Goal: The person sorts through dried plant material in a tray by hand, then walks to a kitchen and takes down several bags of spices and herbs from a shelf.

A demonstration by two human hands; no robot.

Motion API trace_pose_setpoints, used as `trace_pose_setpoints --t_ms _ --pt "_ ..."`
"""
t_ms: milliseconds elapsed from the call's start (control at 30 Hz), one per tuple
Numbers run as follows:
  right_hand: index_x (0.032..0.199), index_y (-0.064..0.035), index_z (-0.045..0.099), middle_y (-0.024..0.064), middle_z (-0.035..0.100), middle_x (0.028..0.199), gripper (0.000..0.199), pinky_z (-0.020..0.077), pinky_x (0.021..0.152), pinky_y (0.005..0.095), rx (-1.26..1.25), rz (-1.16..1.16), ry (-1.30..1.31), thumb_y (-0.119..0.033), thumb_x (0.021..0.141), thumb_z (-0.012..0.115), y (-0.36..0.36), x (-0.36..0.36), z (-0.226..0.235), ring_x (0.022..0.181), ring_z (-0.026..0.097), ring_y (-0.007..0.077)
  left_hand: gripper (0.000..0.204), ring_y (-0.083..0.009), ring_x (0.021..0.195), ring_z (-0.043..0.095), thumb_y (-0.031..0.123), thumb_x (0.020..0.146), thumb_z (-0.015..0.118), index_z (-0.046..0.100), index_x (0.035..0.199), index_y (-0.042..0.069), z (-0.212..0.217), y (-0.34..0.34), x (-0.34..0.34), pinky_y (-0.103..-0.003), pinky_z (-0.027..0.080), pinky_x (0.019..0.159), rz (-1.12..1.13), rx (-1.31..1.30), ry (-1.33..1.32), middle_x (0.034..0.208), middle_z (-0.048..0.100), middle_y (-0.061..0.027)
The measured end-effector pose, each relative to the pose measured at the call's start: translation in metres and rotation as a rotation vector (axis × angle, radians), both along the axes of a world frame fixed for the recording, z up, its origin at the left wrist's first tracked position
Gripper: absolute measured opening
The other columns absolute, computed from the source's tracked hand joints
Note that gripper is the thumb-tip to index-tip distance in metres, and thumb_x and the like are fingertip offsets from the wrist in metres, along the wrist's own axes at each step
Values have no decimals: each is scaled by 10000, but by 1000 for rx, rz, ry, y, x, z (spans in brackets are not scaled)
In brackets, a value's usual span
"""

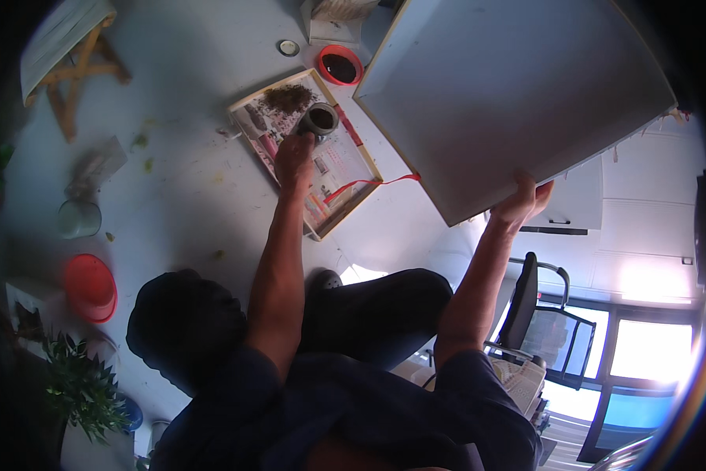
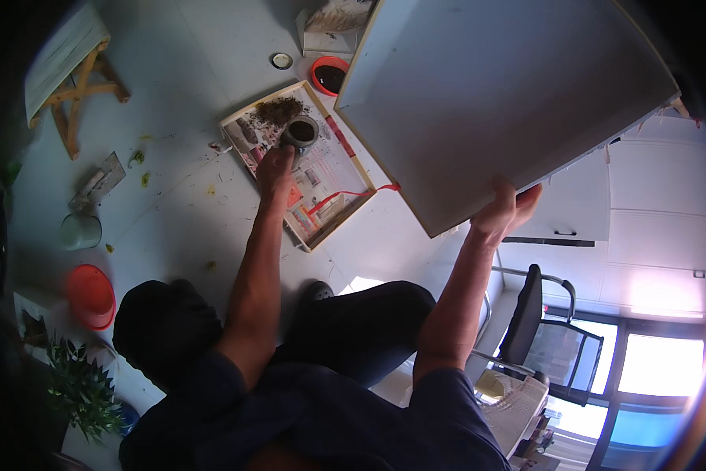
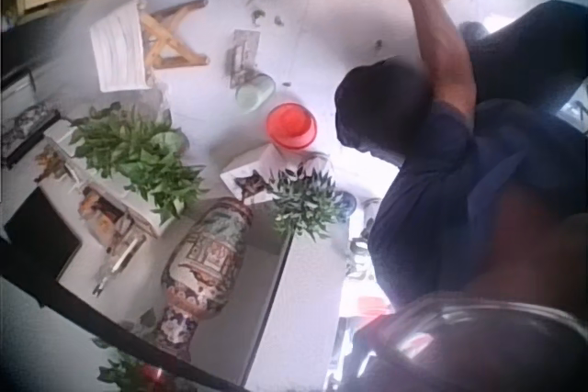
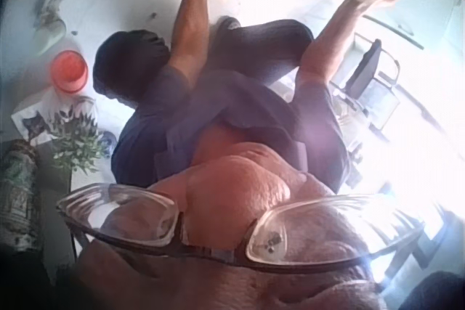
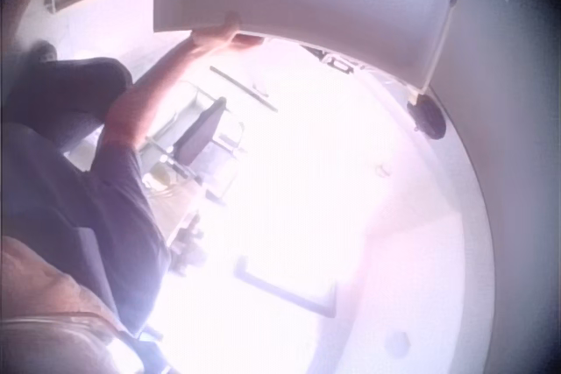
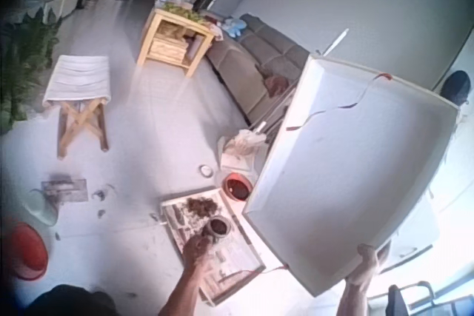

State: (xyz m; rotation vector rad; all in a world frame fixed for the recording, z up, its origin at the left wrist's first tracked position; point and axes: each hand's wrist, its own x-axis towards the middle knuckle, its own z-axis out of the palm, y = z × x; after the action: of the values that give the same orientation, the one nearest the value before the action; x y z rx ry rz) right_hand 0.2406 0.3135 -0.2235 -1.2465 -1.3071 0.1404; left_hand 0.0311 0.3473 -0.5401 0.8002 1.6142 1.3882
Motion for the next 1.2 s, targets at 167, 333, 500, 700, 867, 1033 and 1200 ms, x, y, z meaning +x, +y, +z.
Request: trace_pose_setpoints --t_ms 167,333,500,700,867,1033,1200 --pt "1129 17 569 125 631 952 550 536 749 407 9 -172 -239 -263 660 632 -3 8 -7 894 618 279 405 -327 797 622 455 883 631 653 884 51 -17 -11 -50 -424 476 729 233 7 -89 845 648 -133" --pt "1151 48 541 110 586 990 603 477 793 303 33 -84 -440 -219 628 679 -38 -8 -4 823 563 186 365 -313 778 601 402 906 635 642 847 41 4 -24 -96 -410 468 728 401 87 187 812 630 -115" --pt "1161 69 553 149 626 1002 607 478 840 344 -156 -25 -321 -232 644 662 13 -7 -36 851 581 237 378 -297 799 614 414 906 636 653 871 38 8 -31 -115 -401 472 742 471 74 108 837 649 -119" --pt "1156 36 579 141 625 967 613 474 833 334 -236 -317 -519 -265 631 674 1 -26 -34 857 590 247 408 -312 773 614 409 895 629 648 881 1 -5 -29 -122 -406 468 738 468 28 10 842 654 -157" --pt "1142 30 593 133 626 973 617 476 832 329 -263 -326 -534 -283 618 684 5 -19 -34 861 591 245 417 -314 781 615 388 879 624 647 893 -28 -5 -32 -122 -403 466 752 448 -35 -140 853 664 -178" --pt "1097 71 602 117 640 942 573 486 796 309 -287 -263 -266 -238 622 692 5 -14 -33 831 596 203 428 -268 784 608 375 852 626 662 935 -43 0 -38 -120 -384 465 757 493 -23 -235 868 672 -161" --pt "1074 105 604 148 644 959 528 494 795 323 -270 -198 -90 -191 644 680 11 6 -31 828 607 232 416 -250 802 603 369 837 638 671 935 -33 2 -40 -122 -370 457 767 458 -39 -243 881 673 -151"
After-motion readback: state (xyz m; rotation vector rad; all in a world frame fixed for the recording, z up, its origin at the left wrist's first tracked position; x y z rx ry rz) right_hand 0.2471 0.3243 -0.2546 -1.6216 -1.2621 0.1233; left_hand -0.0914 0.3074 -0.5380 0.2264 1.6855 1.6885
